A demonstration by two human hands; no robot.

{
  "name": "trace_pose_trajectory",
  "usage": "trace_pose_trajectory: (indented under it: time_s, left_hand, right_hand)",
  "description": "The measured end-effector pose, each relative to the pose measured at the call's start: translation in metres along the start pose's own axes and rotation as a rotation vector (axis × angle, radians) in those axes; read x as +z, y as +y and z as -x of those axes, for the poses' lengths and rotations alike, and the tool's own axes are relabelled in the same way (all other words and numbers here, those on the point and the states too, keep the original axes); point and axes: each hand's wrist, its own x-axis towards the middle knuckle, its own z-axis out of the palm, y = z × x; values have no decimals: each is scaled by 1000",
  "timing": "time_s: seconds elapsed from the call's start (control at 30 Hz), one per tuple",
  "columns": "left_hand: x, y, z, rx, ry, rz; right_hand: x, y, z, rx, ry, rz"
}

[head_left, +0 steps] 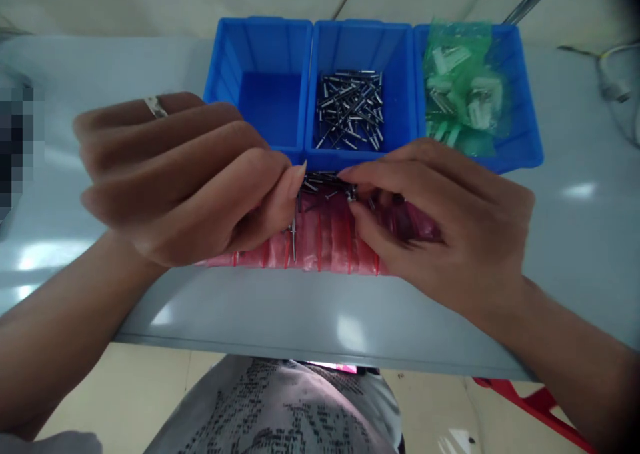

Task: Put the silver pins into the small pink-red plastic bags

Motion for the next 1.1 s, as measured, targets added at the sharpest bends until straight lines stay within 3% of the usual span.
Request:
trace_pose_trajectory:
  time_s: [0.13, 0.23, 0.3, 0.5, 0.7, 0.93, 1.1]
  left_hand:
    - [-2, 1, 5, 0, -18, 43]
    - [-4, 1, 2, 72, -25, 44]
    - [-3, 2, -4, 138, -3, 11]
    - [4, 16, -17, 62, 56, -47]
    - [3, 23, -20, 12, 56, -56]
    - [4, 26, -24, 32, 46, 14]
    - [9, 21, -17, -69, 31, -10]
  right_hand:
    - [-1, 0, 0, 55, 6, -18]
    - [-3, 1, 1, -26, 26, -6]
    - [-5, 1, 0, 10, 29, -41]
    - [-10, -6, -2, 344, 176, -453]
    - [-8, -1, -4, 402, 157, -806]
    - [-9, -3, -4, 466, 127, -772]
    - [-6, -4, -6, 556, 190, -808]
